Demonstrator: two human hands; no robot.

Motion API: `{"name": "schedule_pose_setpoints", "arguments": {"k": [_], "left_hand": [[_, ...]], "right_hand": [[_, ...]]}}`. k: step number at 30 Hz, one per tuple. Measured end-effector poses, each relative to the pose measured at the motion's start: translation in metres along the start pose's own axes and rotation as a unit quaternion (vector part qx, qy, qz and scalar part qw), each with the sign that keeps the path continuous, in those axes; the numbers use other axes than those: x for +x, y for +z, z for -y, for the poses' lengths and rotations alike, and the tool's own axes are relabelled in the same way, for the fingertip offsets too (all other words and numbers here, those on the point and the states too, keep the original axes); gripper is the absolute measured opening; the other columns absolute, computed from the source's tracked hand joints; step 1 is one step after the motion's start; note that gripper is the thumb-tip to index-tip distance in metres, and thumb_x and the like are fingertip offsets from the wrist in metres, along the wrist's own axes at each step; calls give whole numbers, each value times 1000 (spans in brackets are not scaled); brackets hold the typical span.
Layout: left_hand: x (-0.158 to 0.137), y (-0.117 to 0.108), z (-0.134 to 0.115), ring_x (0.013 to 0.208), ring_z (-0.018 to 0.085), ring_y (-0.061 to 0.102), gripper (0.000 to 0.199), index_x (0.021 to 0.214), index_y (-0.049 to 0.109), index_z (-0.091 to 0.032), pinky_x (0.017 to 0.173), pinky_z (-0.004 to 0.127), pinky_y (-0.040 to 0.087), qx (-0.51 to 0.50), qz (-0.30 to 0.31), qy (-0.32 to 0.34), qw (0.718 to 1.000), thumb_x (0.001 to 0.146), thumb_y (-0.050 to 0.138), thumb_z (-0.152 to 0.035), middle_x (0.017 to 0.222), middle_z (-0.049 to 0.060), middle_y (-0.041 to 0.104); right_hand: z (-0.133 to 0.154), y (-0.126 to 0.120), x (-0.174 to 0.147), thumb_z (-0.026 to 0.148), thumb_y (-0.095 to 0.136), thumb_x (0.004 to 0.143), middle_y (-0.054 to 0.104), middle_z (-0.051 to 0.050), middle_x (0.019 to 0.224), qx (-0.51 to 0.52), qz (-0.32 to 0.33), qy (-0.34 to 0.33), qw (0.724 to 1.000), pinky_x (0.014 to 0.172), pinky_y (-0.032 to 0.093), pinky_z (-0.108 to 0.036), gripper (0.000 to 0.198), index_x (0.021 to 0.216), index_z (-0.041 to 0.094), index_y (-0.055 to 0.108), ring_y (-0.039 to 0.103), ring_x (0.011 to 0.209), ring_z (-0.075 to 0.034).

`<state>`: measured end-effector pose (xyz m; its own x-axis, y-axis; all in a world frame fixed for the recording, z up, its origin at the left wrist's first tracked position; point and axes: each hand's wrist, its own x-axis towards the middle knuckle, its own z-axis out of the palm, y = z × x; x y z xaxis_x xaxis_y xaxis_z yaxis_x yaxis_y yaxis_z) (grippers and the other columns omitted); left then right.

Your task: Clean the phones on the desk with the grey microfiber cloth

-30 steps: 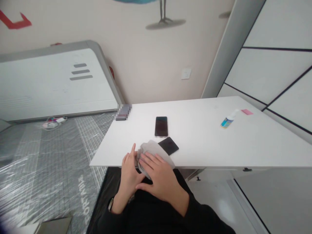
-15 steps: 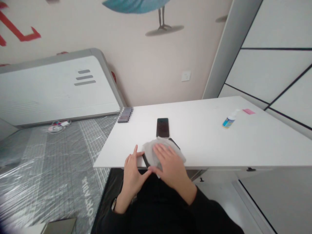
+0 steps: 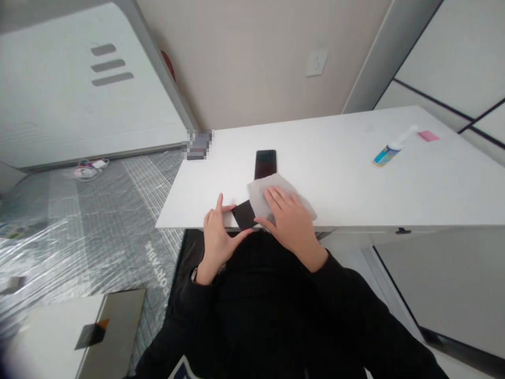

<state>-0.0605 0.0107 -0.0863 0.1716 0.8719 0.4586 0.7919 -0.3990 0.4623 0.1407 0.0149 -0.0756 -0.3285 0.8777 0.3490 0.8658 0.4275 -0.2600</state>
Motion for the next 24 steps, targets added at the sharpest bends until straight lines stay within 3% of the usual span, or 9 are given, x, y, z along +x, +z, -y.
{"name": "schedule_pose_setpoints", "arguments": {"k": [2, 5, 7, 11, 13, 16, 18, 21, 24], "left_hand": [[1, 0, -1, 112, 32, 62, 120, 162, 8, -20, 108, 53, 38, -2, 2, 0, 1000, 76, 81, -60, 124, 13, 70], [2, 0, 0, 109, 30, 63, 112, 162, 10, -18, 107, 52, 39, -1, 3, -5, 1000, 81, 77, -57, 120, 12, 70], [2, 0, 1, 109, 30, 63, 109, 162, 12, -17, 107, 52, 40, -4, 0, -4, 1000, 83, 75, -57, 120, 12, 69], [2, -1, 0, 114, 32, 62, 117, 162, 9, -20, 108, 52, 38, -15, -4, 5, 1000, 77, 78, -62, 123, 12, 70], [1, -1, -1, 113, 32, 62, 118, 162, 9, -20, 109, 53, 38, -11, -4, 3, 1000, 77, 79, -61, 121, 12, 70], [1, 1, 1, 110, 32, 63, 105, 162, 12, -18, 107, 53, 39, 7, -3, -2, 1000, 84, 74, -53, 127, 15, 68], [0, 2, 2, 108, 32, 64, 100, 162, 13, -17, 105, 53, 41, 12, -7, 2, 1000, 87, 71, -50, 131, 17, 65], [1, 1, 3, 110, 33, 64, 110, 162, 10, -18, 105, 53, 41, -4, -8, 9, 1000, 82, 75, -57, 126, 15, 68], [1, 0, 2, 113, 33, 63, 118, 162, 9, -20, 108, 54, 39, -11, -3, 4, 1000, 76, 80, -59, 123, 12, 70]], "right_hand": [[9, 2, -5, 76, 21, 97, 43, -24, 158, -12, -5, 11, 1000, 120, 30, -59, 97, 151, -2, 42, 38, 148, -40], [29, 4, -8, 79, 28, 95, 42, -20, 159, 16, 21, -63, 998, 123, 28, -52, 98, 151, 0, 44, 36, 150, -35], [27, 2, -6, 76, 26, 97, 46, -17, 158, 33, 36, -88, 995, 122, 30, -50, 91, 151, 5, 46, 39, 149, -31], [4, -4, -2, 71, 20, 100, 46, -20, 157, -3, -2, 17, 1000, 119, 32, -58, 87, 152, 4, 43, 40, 147, -35], [9, -2, -5, 76, 24, 97, 46, -23, 156, -11, -15, 24, 1000, 119, 31, -60, 95, 152, 1, 43, 38, 148, -39], [30, 6, -9, 84, 32, 90, 46, -23, 156, 32, 9, -80, 996, 121, 31, -54, 104, 150, 1, 46, 39, 148, -37], [32, 8, -6, 81, 32, 93, 48, -19, 156, 63, 32, -131, 989, 122, 32, -51, 96, 150, 6, 48, 41, 147, -32], [12, 4, 1, 71, 26, 100, 49, -17, 156, 43, 20, -76, 996, 120, 34, -53, 83, 152, 8, 45, 43, 146, -31], [3, 1, 1, 72, 26, 99, 46, -23, 156, -5, -14, 11, 1000, 119, 33, -58, 89, 152, 2, 43, 41, 146, -37]]}}
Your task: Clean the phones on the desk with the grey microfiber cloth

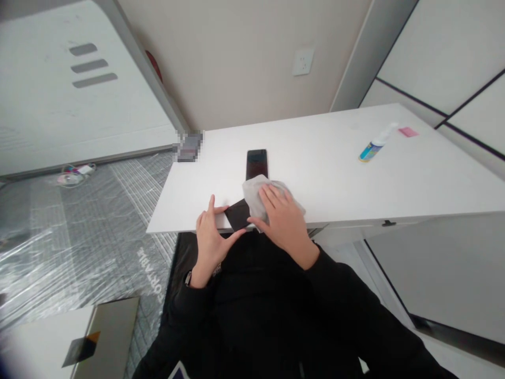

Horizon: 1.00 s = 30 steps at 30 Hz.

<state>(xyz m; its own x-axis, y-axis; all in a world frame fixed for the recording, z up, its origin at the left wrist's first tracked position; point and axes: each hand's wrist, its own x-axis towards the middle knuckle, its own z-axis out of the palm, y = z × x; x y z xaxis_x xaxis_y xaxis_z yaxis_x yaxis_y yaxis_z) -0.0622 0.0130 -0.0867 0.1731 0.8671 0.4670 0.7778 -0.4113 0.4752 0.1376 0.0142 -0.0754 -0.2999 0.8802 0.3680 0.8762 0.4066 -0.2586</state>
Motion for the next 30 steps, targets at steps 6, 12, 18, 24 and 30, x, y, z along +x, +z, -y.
{"name": "schedule_pose_setpoints", "arguments": {"k": [6, 12, 18, 24, 30], "left_hand": [[-1, 0, 2, 112, 33, 65, 103, 161, 13, -18, 107, 54, 40, 22, 4, -9, 1000, 83, 75, -45, 122, 14, 69], [1, -4, -1, 116, 34, 63, 113, 162, 10, -22, 109, 56, 39, -4, 11, -4, 1000, 78, 81, -53, 125, 13, 70], [0, -6, 4, 112, 31, 66, 102, 162, 11, -20, 107, 53, 42, -5, 16, -1, 1000, 84, 75, -39, 120, 12, 70], [1, -8, 0, 120, 34, 63, 117, 162, 8, -24, 110, 56, 38, -20, 24, -1, 1000, 76, 84, -47, 126, 12, 70], [0, -6, 1, 110, 31, 67, 105, 162, 10, -21, 105, 53, 43, 3, 18, -10, 1000, 82, 77, -33, 122, 12, 70]], "right_hand": [[23, 5, -5, 83, 35, 91, 46, -17, 158, 70, 44, -125, 989, 123, 33, -50, 99, 152, 6, 44, 40, 148, -30], [3, 0, -5, 78, 34, 94, 44, -25, 157, 8, -4, 22, 1000, 119, 33, -61, 98, 153, 0, 41, 38, 148, -39], [31, 4, -6, 83, 37, 90, 48, -15, 157, 99, 44, -133, 985, 123, 34, -48, 96, 153, 10, 45, 40, 148, -29], [-1, -4, -6, 79, 31, 94, 44, -24, 157, 0, 0, 12, 1000, 120, 34, -58, 98, 152, 0, 42, 39, 148, -38], [35, 5, -7, 89, 30, 86, 43, -17, 159, 73, 48, -131, 988, 123, 33, -50, 107, 152, 6, 45, 38, 150, -30]]}}
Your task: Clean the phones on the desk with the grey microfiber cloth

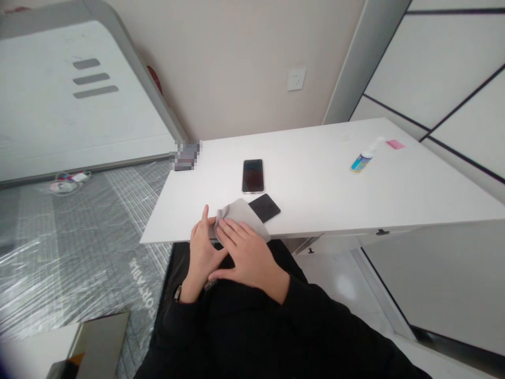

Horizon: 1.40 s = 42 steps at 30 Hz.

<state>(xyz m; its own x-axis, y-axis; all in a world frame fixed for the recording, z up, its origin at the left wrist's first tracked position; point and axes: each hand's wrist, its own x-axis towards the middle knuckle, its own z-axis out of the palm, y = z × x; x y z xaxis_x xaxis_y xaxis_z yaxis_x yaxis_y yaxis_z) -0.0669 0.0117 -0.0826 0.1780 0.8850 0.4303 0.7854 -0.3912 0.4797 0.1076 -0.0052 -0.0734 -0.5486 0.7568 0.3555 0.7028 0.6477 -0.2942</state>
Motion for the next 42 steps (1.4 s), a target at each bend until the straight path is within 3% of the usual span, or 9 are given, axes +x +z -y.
{"name": "schedule_pose_setpoints", "arguments": {"k": [3, 6, 12, 18, 24, 30, 36, 39, 42], "left_hand": [[0, -1, -1, 111, 32, 65, 117, 162, 9, -22, 106, 52, 43, -7, -3, 3, 1000, 76, 85, -43, 123, 11, 70], [1, -1, -3, 113, 32, 64, 122, 162, 8, -24, 107, 53, 41, -13, 4, 1, 1000, 72, 88, -48, 124, 11, 70], [-2, 1, 0, 115, 32, 64, 109, 162, 7, -26, 106, 53, 43, 18, -2, -1, 1000, 80, 79, -31, 147, 17, 56], [0, -1, -2, 115, 32, 64, 120, 162, 8, -24, 107, 53, 41, -22, 4, 3, 1000, 74, 87, -47, 126, 11, 70], [0, -2, 0, 111, 32, 65, 110, 162, 11, -24, 105, 53, 43, -2, 12, -5, 1000, 78, 82, -35, 124, 11, 69], [1, -1, -1, 114, 33, 64, 115, 162, 9, -24, 106, 54, 41, -14, 2, 15, 1000, 78, 82, -53, 125, 13, 69], [1, -3, 2, 113, 33, 65, 110, 162, 10, -23, 104, 53, 43, -5, 12, 13, 1000, 81, 81, -46, 125, 12, 69], [1, -3, 1, 114, 33, 64, 117, 162, 8, -25, 105, 52, 43, -21, 12, 20, 1000, 77, 84, -49, 126, 12, 69], [1, -2, 0, 115, 32, 64, 120, 162, 7, -26, 106, 52, 42, -24, 13, 19, 999, 74, 85, -51, 127, 12, 69]], "right_hand": [[-28, -11, -6, 78, 27, 96, 48, -15, 156, -30, -34, 73, 996, 119, 37, -55, 88, 154, 14, 44, 44, 146, -31], [-39, -14, -11, 79, 26, 95, 49, -22, 154, -81, -73, 147, 983, 118, 34, -61, 94, 154, 8, 42, 44, 145, -38], [-2, 2, -3, 87, 32, 87, 46, -17, 158, -2, -1, -10, 1000, 122, 34, -51, 103, 153, 9, 44, 40, 149, -32], [-34, -8, -11, 79, 28, 95, 44, -24, 157, -76, -68, 132, 986, 118, 37, -59, 98, 154, 1, 39, 41, 147, -37], [-9, 3, -4, 86, 37, 87, 43, -20, 159, -18, -15, 18, 1000, 122, 35, -53, 106, 157, 6, 36, 38, 149, -33], [-38, -9, -5, 79, 33, 93, 44, -24, 157, -70, -59, 135, 987, 118, 36, -60, 99, 156, 2, 37, 40, 147, -38], [-17, 1, 5, 85, 33, 89, 44, -18, 159, -25, -24, 39, 999, 122, 34, -49, 103, 153, 6, 43, 39, 149, -31], [-36, -7, -2, 78, 30, 95, 49, -20, 154, -46, -55, 110, 991, 119, 37, -53, 93, 154, 7, 42, 44, 145, -34], [-34, -7, -6, 83, 33, 91, 45, -27, 155, -76, -73, 150, 983, 118, 35, -59, 105, 154, -1, 38, 40, 147, -40]]}}
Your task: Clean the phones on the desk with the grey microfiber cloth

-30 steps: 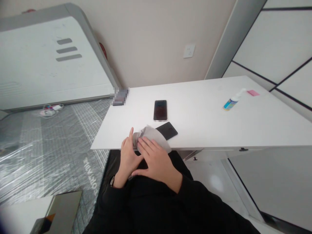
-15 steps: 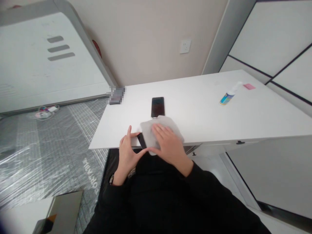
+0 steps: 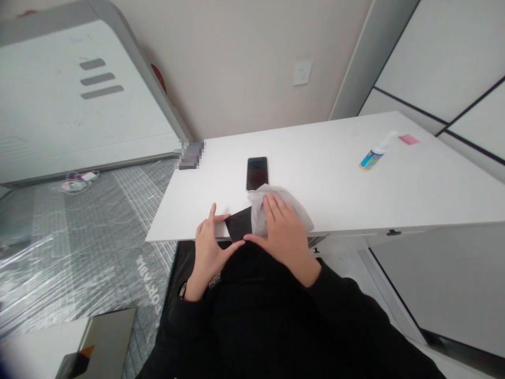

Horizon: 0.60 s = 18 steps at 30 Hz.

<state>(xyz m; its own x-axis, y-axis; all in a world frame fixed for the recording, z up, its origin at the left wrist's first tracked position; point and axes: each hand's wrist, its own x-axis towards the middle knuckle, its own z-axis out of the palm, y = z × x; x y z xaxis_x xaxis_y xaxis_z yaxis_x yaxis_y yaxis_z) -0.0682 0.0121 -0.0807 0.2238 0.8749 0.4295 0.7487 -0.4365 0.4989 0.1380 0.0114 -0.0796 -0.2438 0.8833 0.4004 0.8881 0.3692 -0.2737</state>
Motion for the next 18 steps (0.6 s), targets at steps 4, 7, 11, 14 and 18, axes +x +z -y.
{"name": "schedule_pose_setpoints", "arguments": {"k": [4, 7, 11, 14, 18], "left_hand": [[-1, 0, 1, 111, 32, 66, 112, 162, 9, -24, 104, 52, 44, 14, 4, -15, 1000, 79, 82, -43, 124, 12, 69], [-1, -2, 0, 111, 32, 66, 113, 162, 9, -23, 102, 50, 45, 8, 0, -14, 1000, 78, 83, -45, 124, 12, 69], [0, -2, -3, 115, 32, 64, 121, 162, 10, -25, 106, 51, 42, 2, -3, -16, 1000, 72, 88, -49, 127, 11, 69], [0, 1, -3, 112, 31, 65, 116, 162, 11, -25, 104, 50, 43, 15, -4, -22, 1000, 76, 86, -44, 126, 11, 70], [-1, 2, -2, 110, 31, 65, 111, 162, 11, -23, 102, 49, 45, 28, -14, -13, 999, 79, 83, -44, 128, 13, 68]], "right_hand": [[30, 5, -4, 89, 29, 85, 42, -23, 158, 45, 48, -122, 990, 122, 34, -51, 113, 152, 0, 41, 37, 150, -34], [17, 1, 1, 83, 24, 92, 48, -18, 156, 49, 55, -124, 989, 121, 36, -48, 100, 151, 6, 46, 44, 146, -30], [-6, -5, 0, 81, 24, 94, 49, -22, 154, -7, 11, -29, 999, 119, 35, -58, 98, 153, 5, 44, 45, 145, -37], [13, -3, -7, 87, 27, 89, 47, -21, 156, 18, 39, -105, 993, 121, 32, -57, 105, 150, 4, 47, 40, 148, -36], [17, -4, -6, 81, 24, 94, 50, -13, 155, 59, 78, -163, 982, 121, 36, -49, 93, 149, 10, 50, 43, 147, -29]]}}
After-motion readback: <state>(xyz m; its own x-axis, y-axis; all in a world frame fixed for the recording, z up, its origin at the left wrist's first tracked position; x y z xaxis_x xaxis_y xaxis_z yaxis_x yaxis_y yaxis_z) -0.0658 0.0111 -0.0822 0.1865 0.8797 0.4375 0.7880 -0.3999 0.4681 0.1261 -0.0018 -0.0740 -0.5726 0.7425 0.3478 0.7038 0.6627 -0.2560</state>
